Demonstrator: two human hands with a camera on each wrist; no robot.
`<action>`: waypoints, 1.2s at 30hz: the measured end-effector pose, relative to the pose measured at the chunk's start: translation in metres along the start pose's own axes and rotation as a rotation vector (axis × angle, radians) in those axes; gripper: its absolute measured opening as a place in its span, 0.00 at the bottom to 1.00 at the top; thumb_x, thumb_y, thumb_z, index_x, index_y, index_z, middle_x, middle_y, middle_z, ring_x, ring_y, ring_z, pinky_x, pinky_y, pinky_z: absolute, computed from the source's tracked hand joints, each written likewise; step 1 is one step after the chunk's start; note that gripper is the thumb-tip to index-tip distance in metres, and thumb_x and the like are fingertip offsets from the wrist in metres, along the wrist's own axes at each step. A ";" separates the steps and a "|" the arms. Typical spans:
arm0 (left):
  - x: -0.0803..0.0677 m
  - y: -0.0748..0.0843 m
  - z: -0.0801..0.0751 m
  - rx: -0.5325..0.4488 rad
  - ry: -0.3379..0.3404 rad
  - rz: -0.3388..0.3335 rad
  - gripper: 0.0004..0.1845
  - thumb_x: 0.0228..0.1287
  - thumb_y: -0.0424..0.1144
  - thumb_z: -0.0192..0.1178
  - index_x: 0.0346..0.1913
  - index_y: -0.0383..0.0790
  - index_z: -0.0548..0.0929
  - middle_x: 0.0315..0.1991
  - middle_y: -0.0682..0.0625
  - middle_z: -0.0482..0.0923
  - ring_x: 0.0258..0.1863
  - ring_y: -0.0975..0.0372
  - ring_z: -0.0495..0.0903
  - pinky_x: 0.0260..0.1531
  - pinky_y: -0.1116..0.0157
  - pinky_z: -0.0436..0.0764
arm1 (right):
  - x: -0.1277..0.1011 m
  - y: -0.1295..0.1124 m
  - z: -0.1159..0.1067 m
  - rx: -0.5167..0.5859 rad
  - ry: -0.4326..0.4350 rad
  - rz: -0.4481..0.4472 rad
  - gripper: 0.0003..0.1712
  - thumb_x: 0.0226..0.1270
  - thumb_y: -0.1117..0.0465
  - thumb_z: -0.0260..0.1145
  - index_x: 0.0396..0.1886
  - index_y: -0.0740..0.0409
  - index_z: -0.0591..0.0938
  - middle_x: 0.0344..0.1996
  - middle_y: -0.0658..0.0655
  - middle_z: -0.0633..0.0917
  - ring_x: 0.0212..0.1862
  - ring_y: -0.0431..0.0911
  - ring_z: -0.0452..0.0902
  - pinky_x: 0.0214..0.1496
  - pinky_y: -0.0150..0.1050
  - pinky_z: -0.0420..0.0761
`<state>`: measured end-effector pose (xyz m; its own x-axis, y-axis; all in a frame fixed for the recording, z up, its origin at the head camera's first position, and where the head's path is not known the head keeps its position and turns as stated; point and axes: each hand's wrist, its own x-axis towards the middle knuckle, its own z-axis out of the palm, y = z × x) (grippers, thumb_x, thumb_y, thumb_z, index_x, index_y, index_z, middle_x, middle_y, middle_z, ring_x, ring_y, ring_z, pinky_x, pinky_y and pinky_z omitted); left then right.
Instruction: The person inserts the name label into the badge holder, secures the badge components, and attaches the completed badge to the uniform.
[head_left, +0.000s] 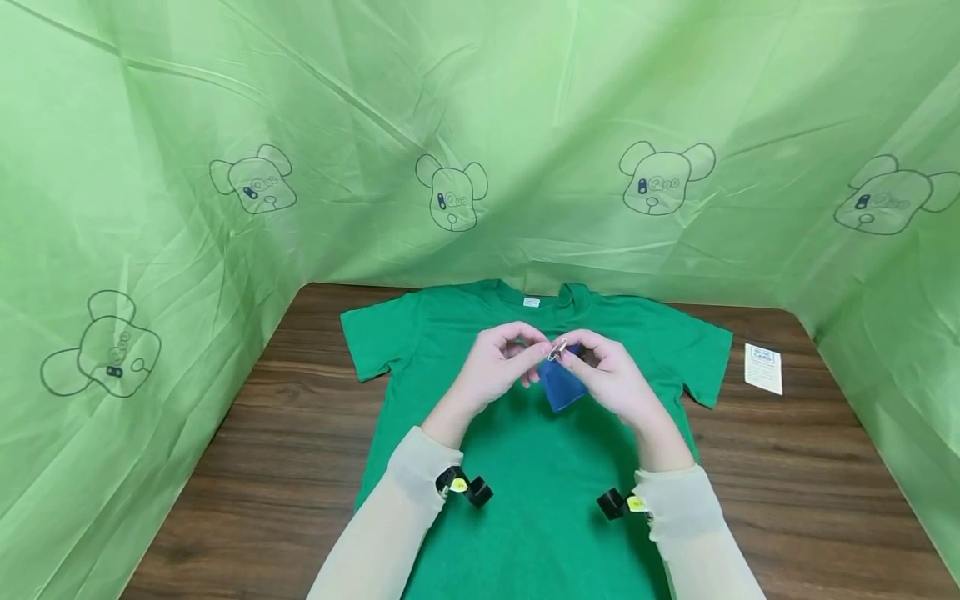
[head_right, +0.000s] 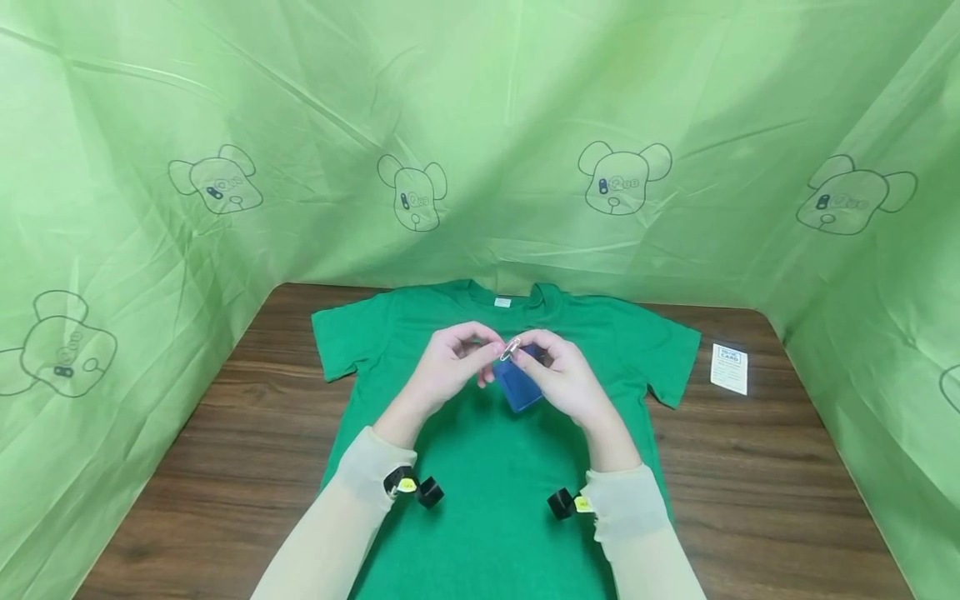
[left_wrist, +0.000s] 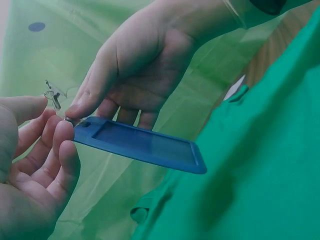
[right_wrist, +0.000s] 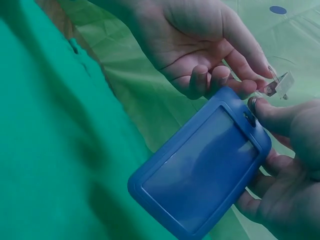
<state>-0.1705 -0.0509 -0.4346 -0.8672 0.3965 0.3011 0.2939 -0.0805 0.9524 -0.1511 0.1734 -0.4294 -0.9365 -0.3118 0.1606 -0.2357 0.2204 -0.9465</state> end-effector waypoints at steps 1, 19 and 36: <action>0.000 0.000 0.000 0.004 0.002 -0.001 0.07 0.80 0.35 0.66 0.49 0.33 0.89 0.33 0.43 0.86 0.24 0.43 0.83 0.25 0.60 0.87 | 0.000 0.000 0.001 -0.001 0.003 0.001 0.11 0.85 0.66 0.63 0.58 0.65 0.84 0.55 0.61 0.87 0.53 0.47 0.84 0.55 0.33 0.83; 0.000 -0.004 -0.006 -0.015 -0.008 -0.083 0.09 0.80 0.36 0.67 0.48 0.31 0.90 0.33 0.45 0.87 0.25 0.57 0.84 0.29 0.60 0.89 | 0.000 0.000 0.005 -0.014 0.042 -0.010 0.10 0.84 0.65 0.65 0.57 0.65 0.84 0.52 0.63 0.86 0.49 0.50 0.83 0.51 0.34 0.82; -0.001 -0.001 -0.005 0.041 0.023 -0.061 0.07 0.80 0.34 0.66 0.47 0.32 0.90 0.31 0.44 0.86 0.24 0.58 0.83 0.28 0.61 0.87 | 0.002 -0.002 0.011 -0.003 0.093 -0.042 0.08 0.81 0.67 0.69 0.54 0.65 0.85 0.48 0.60 0.87 0.49 0.47 0.83 0.53 0.37 0.83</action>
<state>-0.1724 -0.0561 -0.4358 -0.8928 0.3784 0.2444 0.2563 -0.0194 0.9664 -0.1496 0.1624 -0.4306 -0.9457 -0.2342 0.2255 -0.2760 0.2121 -0.9374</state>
